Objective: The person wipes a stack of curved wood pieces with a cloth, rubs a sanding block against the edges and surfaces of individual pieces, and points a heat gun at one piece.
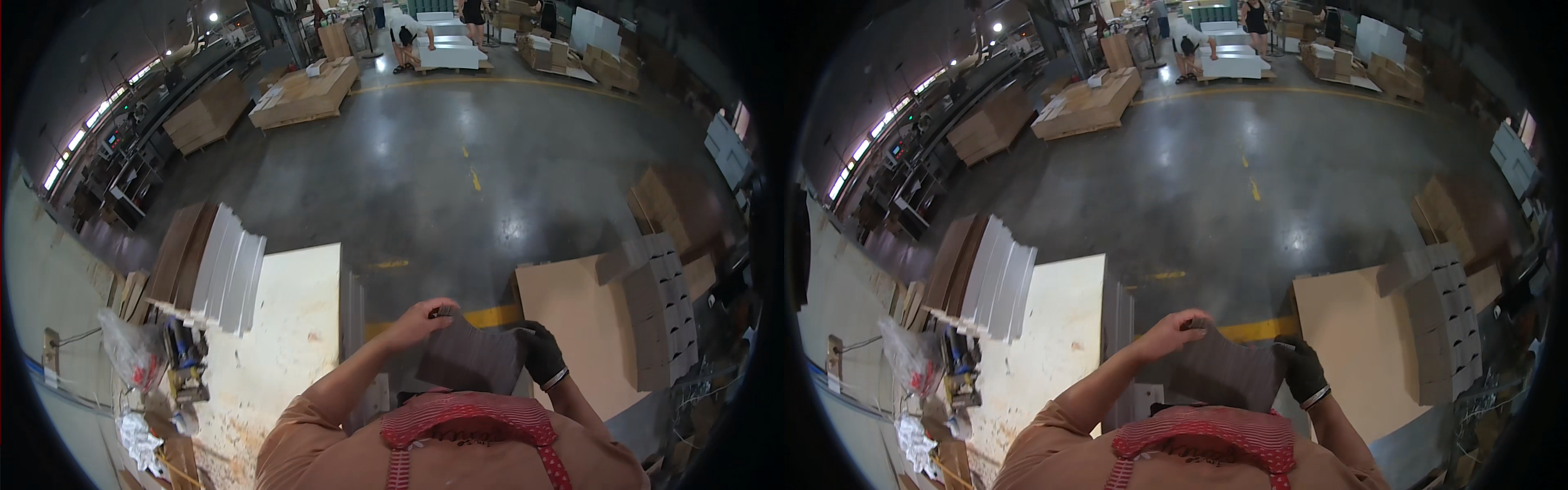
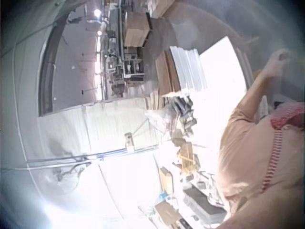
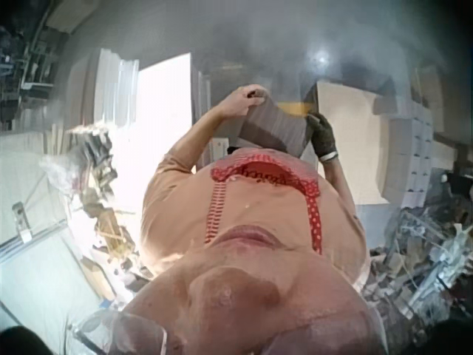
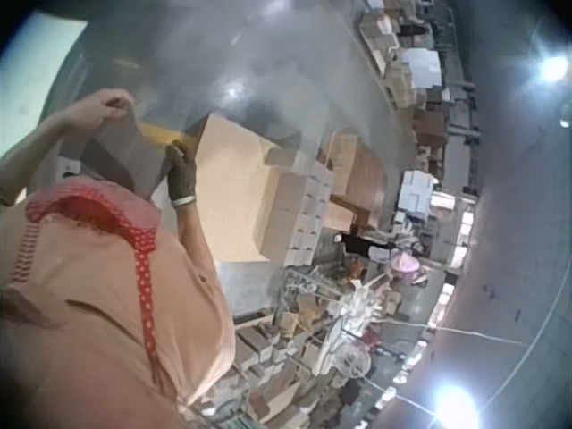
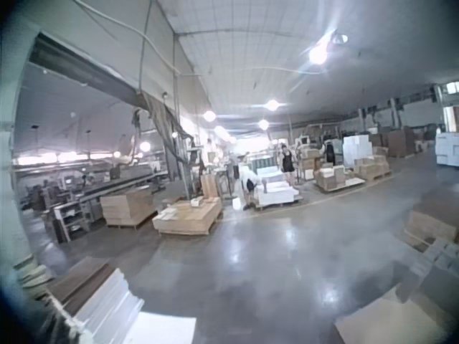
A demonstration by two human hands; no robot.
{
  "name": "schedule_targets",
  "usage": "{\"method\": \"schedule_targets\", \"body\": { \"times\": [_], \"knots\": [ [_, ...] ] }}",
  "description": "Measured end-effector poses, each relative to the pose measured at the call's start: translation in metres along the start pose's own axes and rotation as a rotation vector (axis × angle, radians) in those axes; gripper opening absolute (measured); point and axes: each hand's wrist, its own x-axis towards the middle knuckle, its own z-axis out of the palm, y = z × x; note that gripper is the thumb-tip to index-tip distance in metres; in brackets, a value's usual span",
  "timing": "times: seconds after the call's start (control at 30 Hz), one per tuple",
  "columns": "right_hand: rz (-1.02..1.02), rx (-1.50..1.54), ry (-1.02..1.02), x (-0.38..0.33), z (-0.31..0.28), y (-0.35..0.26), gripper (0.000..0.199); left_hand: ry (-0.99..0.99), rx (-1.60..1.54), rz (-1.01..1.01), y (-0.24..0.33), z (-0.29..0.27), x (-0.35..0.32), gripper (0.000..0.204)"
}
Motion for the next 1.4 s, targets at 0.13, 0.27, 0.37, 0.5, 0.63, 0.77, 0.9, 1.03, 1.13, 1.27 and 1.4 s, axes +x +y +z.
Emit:
{"method": "schedule_targets", "body": {
  "times": [0.13,0.27,0.37,0.5,0.63,0.77,0.9,1.03,1.13,1.27,1.4],
  "knots": [
    [0.061,0.058,-0.02,0.092,0.023,-0.045,0.025,0.004,0.16,0.053,0.01,-0.063,0.076,0.035],
    [0.066,-0.182,-0.083,0.188,0.05,-0.117,0.021,0.004,0.121,0.119,0.016,-0.128,0.131,0.034],
    [0.008,-0.384,-0.181,0.259,0.068,-0.148,0.023,0.129,-0.028,0.063,0.02,-0.155,0.151,0.033],
    [-0.074,-0.459,-0.332,0.341,0.104,-0.175,0.025,0.359,-0.079,0.053,0.005,-0.198,0.18,0.027],
    [-0.036,-0.518,-0.408,0.41,0.177,-0.189,0.028,0.539,-0.102,0.064,-0.022,-0.265,0.197,0.025],
    [-0.105,-0.509,-0.391,0.482,0.218,-0.205,0.026,0.489,-0.134,0.017,-0.006,-0.351,0.242,0.022],
    [0.023,-0.298,-0.388,0.551,0.249,-0.203,0.027,0.537,0.134,0.153,-0.007,-0.418,0.273,0.026],
    [0.083,-0.333,-0.543,0.638,0.301,-0.202,0.028,0.601,0.066,0.11,-0.032,-0.486,0.289,0.027],
    [0.088,-0.52,-0.698,0.703,0.357,-0.219,0.029,0.657,0.009,0.057,-0.049,-0.535,0.295,0.027],
    [-0.021,-0.694,-0.931,0.781,0.458,-0.251,0.028,0.842,-0.08,-0.074,-0.047,-0.596,0.298,0.027],
    [0.059,-0.737,-1.163,0.856,0.541,-0.244,0.028,1.067,-0.296,-0.267,-0.048,-0.637,0.285,0.032]
  ]
}}
